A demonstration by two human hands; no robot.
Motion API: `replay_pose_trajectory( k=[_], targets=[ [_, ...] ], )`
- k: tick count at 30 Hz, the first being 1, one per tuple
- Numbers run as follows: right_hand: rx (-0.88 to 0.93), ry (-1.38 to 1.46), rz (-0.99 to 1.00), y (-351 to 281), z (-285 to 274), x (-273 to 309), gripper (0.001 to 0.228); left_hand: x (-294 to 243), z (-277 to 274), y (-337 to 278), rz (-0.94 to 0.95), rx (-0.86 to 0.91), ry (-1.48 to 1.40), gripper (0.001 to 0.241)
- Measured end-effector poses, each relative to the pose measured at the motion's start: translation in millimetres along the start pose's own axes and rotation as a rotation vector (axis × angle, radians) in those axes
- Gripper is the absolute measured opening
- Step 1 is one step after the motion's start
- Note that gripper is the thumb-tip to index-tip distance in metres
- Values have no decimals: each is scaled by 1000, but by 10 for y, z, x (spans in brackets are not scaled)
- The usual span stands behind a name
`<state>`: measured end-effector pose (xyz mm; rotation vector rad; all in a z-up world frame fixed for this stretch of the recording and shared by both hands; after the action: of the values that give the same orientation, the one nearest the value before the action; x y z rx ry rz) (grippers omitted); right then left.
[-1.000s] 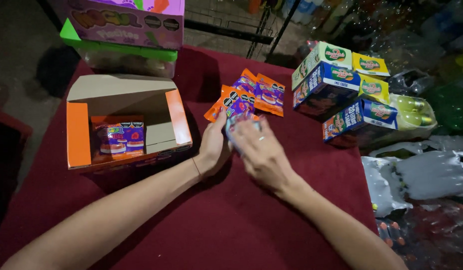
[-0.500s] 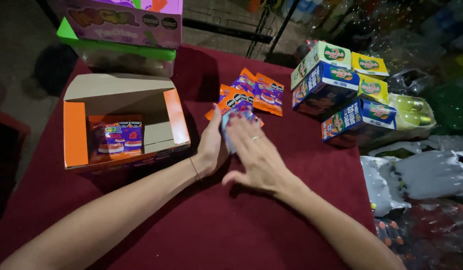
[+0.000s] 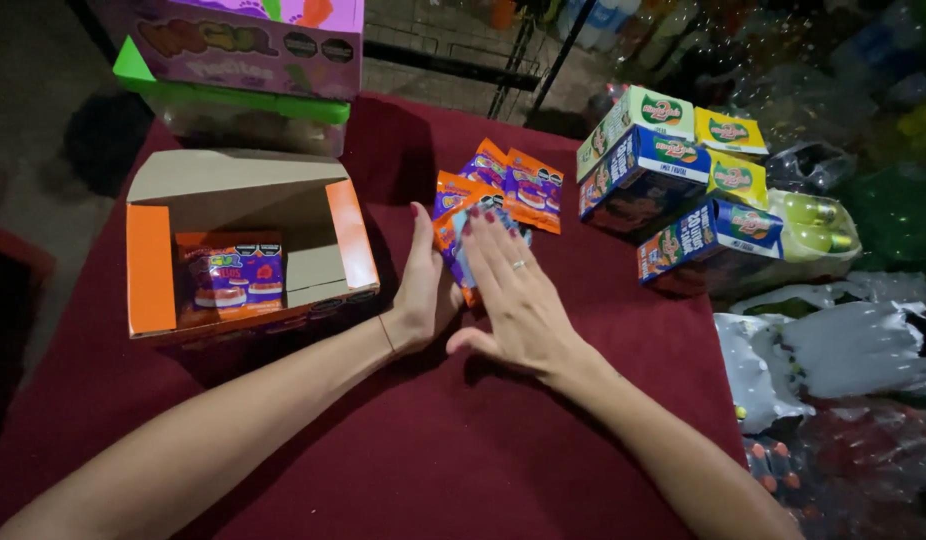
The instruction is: A person is neatly arranging individual snack packets into a cardboard display box on a table.
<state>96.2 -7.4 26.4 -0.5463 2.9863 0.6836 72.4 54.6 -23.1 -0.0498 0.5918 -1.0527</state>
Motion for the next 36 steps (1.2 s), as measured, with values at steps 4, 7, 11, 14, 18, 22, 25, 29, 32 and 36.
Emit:
replay_pose_trajectory(
  k=[4,7,11,14,18,22,25,29,32,36],
  targets=[
    [-12,23,-49,22,31,181,129,-136,166,-197,22,-48,107,86],
    [-28,34,-77,46,12,140,121,-110,252,-215,19,-14,107,88],
    [-22,-71,-46,65,-21,-18,121,-31,226,-104,15,63,103,90],
    [-34,-122,-23,88,-93,-52,120,-22,209,-36,29,116,153,87],
    [-41,-146,35,87,-89,-144,118,71,0,204,20,128,227,82],
    [-51,-162,82,9,-23,-384,118,-3,206,-20,18,149,270,79],
    [-41,-104,109,-40,-32,-499,103,76,-25,157,-7,108,255,69],
    [-5,148,291,-82,-40,-732,79,50,-57,197,58,64,544,53],
    [-139,392,530,-183,-119,-1000,44,-3,37,74,79,49,481,51],
    [-333,630,777,-420,-64,-1382,32,50,-170,185,129,27,349,48]
  ],
)
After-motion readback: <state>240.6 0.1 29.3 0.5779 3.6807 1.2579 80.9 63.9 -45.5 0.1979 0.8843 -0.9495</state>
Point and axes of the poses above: each hand's wrist, its own y-axis towards the middle knuckle, its own z-axis out of the palm, x = y × z, the point moved 10 cm from there along y, towards the middle knuckle, and after that the axes turned 7 degrees about -z, right-handed, at the moved point
